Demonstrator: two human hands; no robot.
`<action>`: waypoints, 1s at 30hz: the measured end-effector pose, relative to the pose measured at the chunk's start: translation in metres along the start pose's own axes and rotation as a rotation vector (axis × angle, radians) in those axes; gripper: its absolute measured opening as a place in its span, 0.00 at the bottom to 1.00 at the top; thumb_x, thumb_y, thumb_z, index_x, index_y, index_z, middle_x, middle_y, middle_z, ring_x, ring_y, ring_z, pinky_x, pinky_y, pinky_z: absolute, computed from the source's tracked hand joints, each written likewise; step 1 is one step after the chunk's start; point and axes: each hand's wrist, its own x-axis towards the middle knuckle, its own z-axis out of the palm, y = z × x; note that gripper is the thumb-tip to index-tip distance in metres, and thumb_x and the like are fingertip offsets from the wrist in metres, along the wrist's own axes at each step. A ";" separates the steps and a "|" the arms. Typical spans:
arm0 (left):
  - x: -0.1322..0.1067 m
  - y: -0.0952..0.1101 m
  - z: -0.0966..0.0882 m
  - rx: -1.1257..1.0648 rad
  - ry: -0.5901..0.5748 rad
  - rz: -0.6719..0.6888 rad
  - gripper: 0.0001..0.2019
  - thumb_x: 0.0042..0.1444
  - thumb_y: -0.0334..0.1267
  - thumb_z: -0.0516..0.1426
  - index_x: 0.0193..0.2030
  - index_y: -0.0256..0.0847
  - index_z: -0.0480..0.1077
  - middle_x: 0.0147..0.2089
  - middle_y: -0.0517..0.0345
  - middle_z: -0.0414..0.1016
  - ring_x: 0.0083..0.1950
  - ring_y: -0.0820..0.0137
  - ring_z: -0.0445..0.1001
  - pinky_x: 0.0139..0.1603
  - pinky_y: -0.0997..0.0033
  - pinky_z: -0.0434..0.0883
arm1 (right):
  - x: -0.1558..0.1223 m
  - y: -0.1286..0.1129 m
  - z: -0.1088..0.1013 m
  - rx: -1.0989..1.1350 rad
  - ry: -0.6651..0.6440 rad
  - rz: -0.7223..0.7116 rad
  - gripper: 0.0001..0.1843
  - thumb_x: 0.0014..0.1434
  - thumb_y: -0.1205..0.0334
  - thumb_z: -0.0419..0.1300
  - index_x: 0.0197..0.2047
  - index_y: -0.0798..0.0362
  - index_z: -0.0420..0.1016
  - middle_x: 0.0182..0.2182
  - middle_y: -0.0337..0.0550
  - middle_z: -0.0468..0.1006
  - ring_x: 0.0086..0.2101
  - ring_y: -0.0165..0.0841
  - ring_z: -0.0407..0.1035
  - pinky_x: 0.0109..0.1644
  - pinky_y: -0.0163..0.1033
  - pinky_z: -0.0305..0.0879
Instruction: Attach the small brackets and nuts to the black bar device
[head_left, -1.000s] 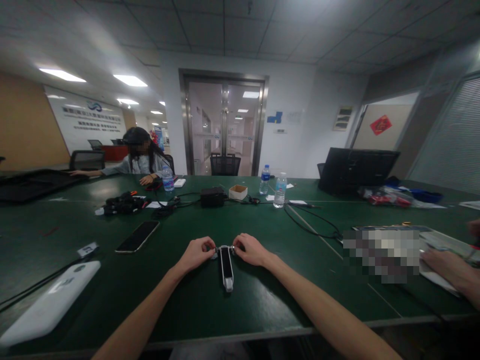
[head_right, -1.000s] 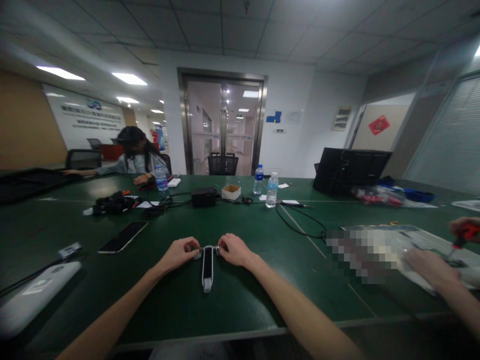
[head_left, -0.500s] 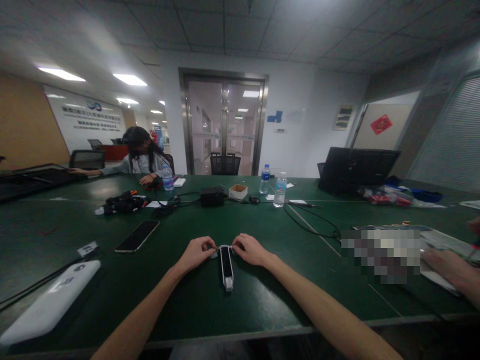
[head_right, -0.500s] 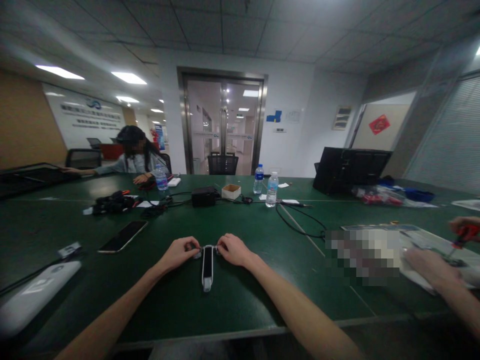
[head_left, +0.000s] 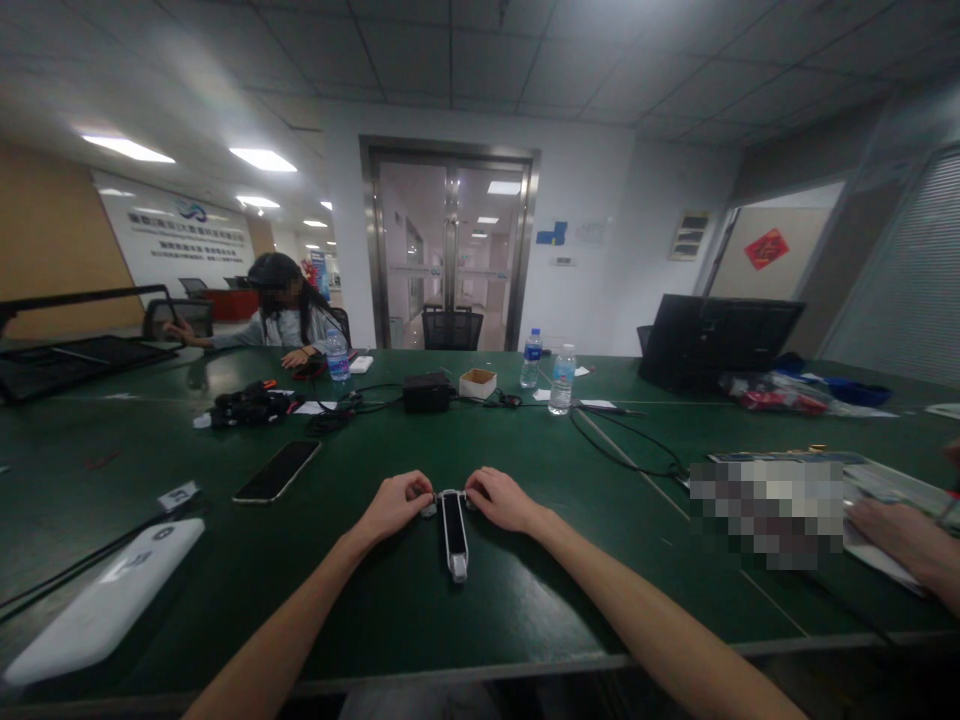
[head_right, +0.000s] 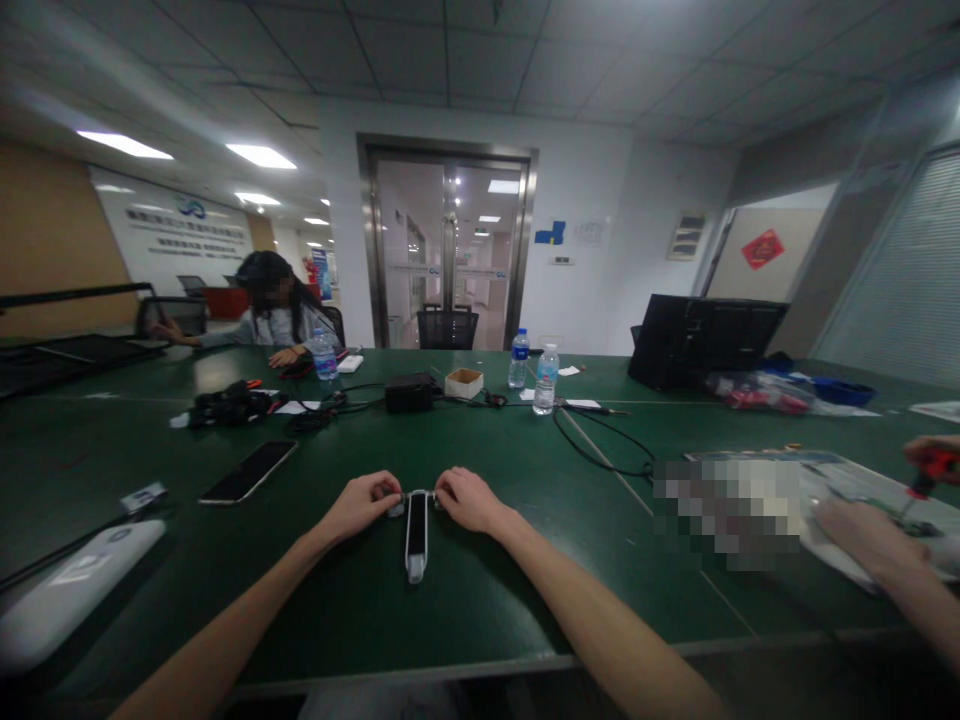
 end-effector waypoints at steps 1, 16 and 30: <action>0.000 -0.001 0.000 -0.002 0.000 0.001 0.13 0.51 0.45 0.55 0.36 0.39 0.72 0.35 0.56 0.76 0.34 0.67 0.72 0.33 0.71 0.68 | 0.000 0.000 0.000 -0.002 0.001 -0.001 0.07 0.63 0.63 0.52 0.38 0.54 0.70 0.35 0.42 0.72 0.38 0.32 0.66 0.42 0.37 0.61; -0.001 0.003 -0.002 -0.005 0.002 -0.008 0.13 0.50 0.45 0.56 0.37 0.40 0.73 0.35 0.58 0.76 0.33 0.67 0.71 0.33 0.71 0.67 | 0.000 -0.003 -0.002 -0.005 0.019 -0.001 0.03 0.59 0.65 0.57 0.37 0.54 0.69 0.31 0.40 0.70 0.33 0.30 0.64 0.38 0.35 0.60; -0.002 0.006 -0.002 -0.001 -0.001 -0.016 0.14 0.49 0.45 0.56 0.39 0.39 0.72 0.37 0.56 0.76 0.35 0.67 0.72 0.35 0.71 0.68 | 0.000 -0.002 -0.003 -0.023 -0.008 -0.015 0.12 0.65 0.61 0.50 0.39 0.54 0.73 0.36 0.45 0.72 0.38 0.32 0.66 0.43 0.36 0.62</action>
